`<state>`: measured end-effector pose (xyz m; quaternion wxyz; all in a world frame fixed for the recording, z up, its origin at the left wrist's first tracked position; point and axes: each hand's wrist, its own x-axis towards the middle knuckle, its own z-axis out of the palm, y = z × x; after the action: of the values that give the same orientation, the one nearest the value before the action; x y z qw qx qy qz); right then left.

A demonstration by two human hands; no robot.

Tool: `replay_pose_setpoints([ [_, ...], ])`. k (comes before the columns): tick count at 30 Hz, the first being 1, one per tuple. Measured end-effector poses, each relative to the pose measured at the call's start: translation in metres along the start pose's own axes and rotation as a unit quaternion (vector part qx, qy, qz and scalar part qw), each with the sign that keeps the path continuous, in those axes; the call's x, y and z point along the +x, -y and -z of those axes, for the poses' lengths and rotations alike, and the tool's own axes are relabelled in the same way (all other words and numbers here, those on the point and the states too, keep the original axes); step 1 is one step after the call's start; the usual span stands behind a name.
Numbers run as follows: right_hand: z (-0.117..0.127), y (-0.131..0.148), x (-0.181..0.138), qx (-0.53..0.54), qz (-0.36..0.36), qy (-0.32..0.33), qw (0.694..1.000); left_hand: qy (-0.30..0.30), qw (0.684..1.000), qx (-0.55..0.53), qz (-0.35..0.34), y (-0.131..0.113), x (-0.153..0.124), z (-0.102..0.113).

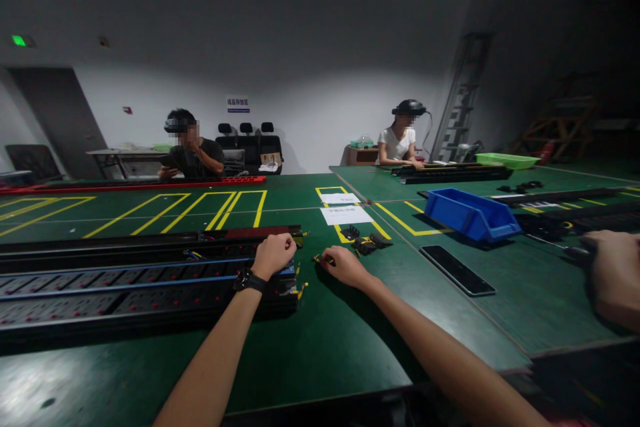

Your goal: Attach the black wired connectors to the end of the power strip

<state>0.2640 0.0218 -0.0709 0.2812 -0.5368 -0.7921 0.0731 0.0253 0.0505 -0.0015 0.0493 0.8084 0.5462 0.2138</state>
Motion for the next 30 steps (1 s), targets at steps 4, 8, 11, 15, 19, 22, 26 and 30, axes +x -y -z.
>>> replay_pose_setpoints([
  [4,0.0,0.001,0.0,-0.003,-0.003,0.002,1.0,-0.014,1.0,-0.022,-0.015,0.001,0.0,-0.001],
  [8,-0.002,-0.001,0.001,-0.01,0.002,0.001,1.0,-0.035,0.998,-0.041,-0.04,0.003,0.001,-0.003],
  [11,-0.003,-0.003,0.001,-0.007,0.012,0.0,1.0,-0.048,0.996,-0.039,-0.059,0.005,0.002,-0.006],
  [15,-0.003,-0.002,0.001,0.001,0.011,0.002,1.0,-0.053,0.995,-0.049,-0.074,0.008,0.004,-0.01],
  [19,-0.001,0.0,0.0,0.003,0.01,-0.005,1.0,-0.045,0.992,-0.078,-0.084,0.01,0.007,-0.014],
  [22,-0.001,0.0,-0.001,0.009,0.01,-0.007,1.0,-0.032,0.983,-0.155,-0.096,0.009,0.011,-0.012],
  [26,-0.001,0.0,-0.002,0.011,0.017,-0.007,1.0,0.033,0.939,-0.336,-0.058,0.006,0.015,-0.002],
  [30,0.001,-0.002,-0.003,0.022,0.028,-0.001,0.999,0.152,0.868,-0.474,-0.007,0.005,0.013,0.016],
])
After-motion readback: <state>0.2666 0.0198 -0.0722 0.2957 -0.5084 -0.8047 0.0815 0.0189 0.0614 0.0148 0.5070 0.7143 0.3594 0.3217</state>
